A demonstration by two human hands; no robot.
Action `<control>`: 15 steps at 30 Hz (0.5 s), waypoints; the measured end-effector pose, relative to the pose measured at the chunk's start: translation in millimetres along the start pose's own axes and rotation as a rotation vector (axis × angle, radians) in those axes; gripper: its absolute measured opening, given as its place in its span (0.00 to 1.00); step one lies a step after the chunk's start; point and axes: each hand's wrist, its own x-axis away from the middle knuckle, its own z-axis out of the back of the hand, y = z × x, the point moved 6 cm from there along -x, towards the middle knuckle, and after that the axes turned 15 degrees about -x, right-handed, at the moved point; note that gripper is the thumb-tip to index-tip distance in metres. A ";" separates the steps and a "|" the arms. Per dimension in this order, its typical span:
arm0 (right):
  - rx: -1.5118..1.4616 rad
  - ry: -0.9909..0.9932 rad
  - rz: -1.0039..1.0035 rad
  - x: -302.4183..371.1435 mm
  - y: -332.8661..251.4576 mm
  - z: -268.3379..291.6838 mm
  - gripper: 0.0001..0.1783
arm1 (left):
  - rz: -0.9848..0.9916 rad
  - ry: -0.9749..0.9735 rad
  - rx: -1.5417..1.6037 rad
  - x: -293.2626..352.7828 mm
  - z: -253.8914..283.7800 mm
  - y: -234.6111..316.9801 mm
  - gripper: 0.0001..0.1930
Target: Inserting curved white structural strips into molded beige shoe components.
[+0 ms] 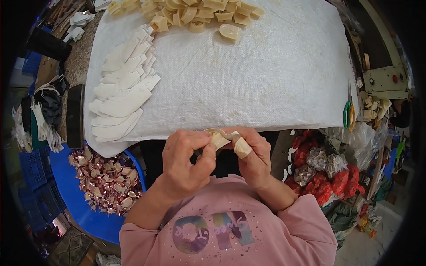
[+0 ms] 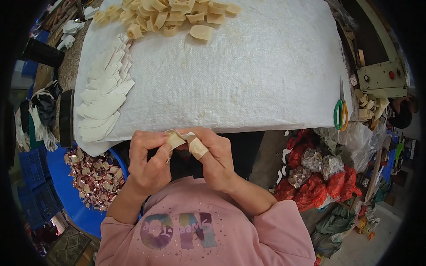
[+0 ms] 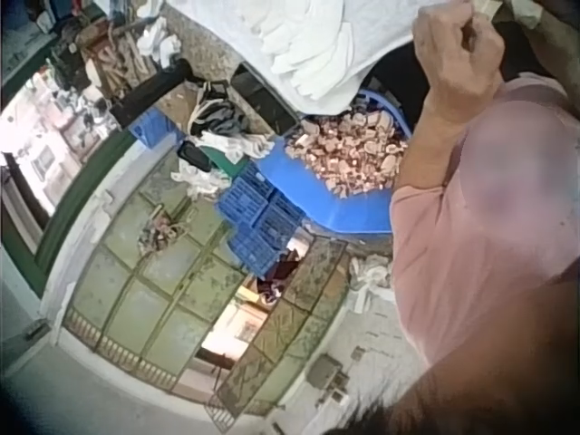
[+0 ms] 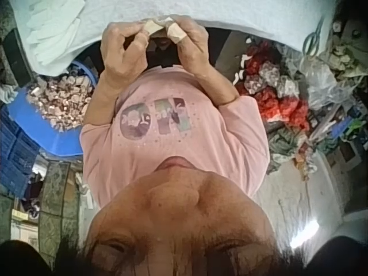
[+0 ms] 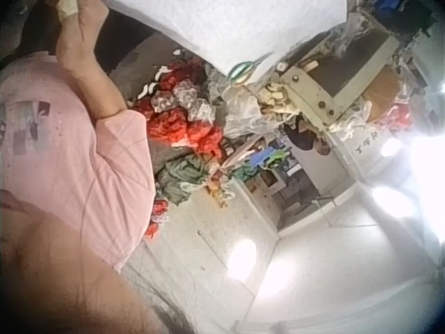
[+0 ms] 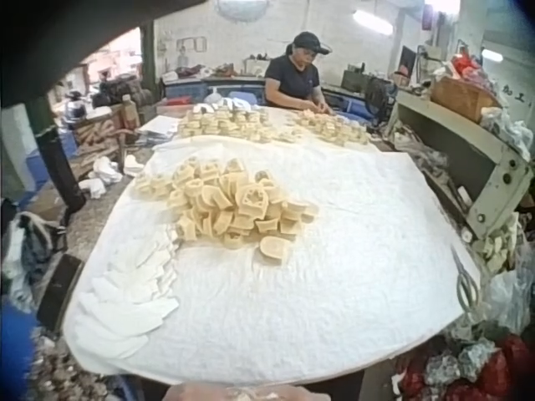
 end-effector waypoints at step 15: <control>-0.030 -0.110 -0.407 -33.5 7.8 23.1 0.17 | 0.387 -0.012 0.418 14.0 -9.0 -20.7 0.10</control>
